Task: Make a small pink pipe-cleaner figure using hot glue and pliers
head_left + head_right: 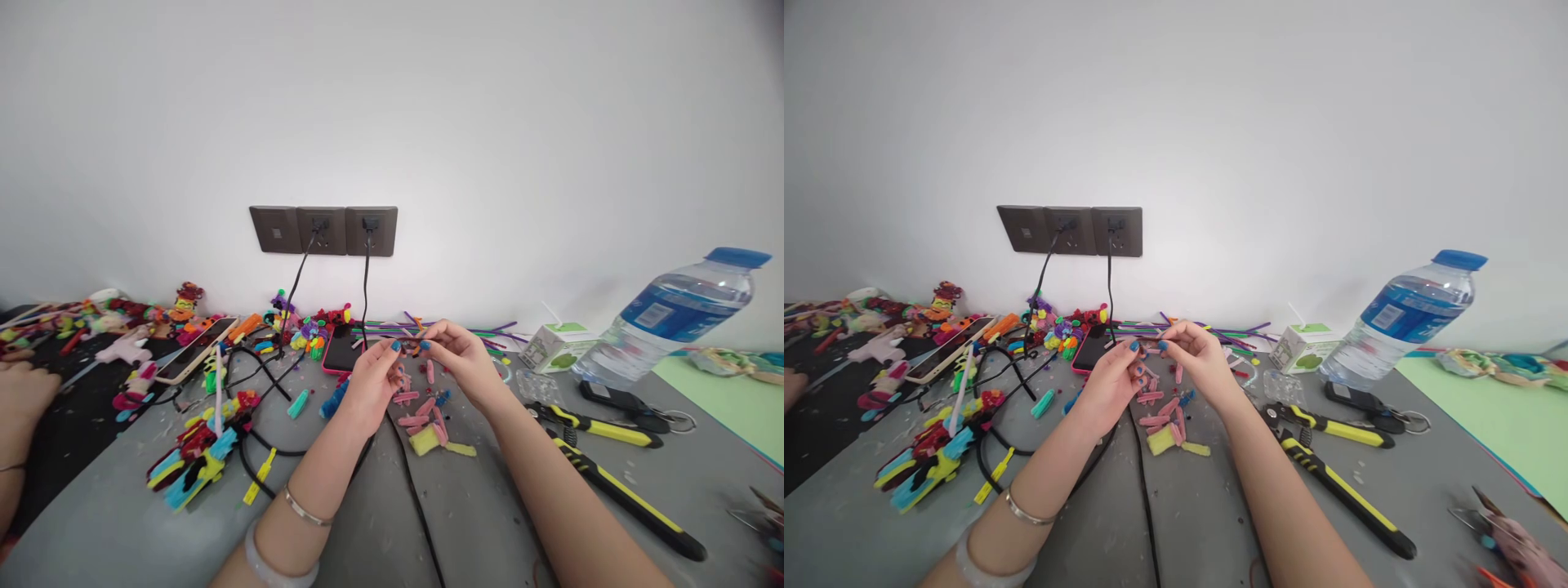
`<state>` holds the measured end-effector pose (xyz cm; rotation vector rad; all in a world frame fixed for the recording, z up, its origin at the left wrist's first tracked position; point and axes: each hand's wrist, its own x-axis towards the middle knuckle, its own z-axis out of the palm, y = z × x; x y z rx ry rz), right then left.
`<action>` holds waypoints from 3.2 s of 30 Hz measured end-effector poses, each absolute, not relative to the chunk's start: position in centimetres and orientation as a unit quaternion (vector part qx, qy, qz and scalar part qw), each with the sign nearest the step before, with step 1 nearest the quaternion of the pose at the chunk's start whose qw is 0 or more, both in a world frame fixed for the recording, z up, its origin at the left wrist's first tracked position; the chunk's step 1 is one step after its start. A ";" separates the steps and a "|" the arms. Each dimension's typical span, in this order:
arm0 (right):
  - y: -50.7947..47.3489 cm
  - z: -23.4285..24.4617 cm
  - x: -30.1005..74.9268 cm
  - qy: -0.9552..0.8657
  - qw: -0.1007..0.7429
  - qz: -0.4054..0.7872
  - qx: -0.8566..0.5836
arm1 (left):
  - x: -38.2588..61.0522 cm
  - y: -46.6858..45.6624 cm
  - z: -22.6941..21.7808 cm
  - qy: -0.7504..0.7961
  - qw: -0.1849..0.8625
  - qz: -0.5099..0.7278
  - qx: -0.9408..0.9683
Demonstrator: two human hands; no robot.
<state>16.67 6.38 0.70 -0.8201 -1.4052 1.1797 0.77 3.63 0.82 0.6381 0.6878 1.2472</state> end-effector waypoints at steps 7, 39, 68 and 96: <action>6.4 1.0 17.2 -0.579 0.542 0.492 -0.360 | 0.8 3.6 0.7 0.339 0.725 0.518 0.303; 6.4 1.0 17.6 -0.596 0.507 0.504 -0.367 | 1.0 3.5 0.2 0.353 0.647 0.555 0.386; 6.0 1.2 16.7 -0.634 0.466 0.505 -0.355 | 0.7 3.8 0.1 0.407 0.473 0.614 0.483; 5.9 1.4 17.8 -0.618 0.440 0.563 -0.329 | 1.0 3.7 0.2 0.354 0.580 0.588 0.438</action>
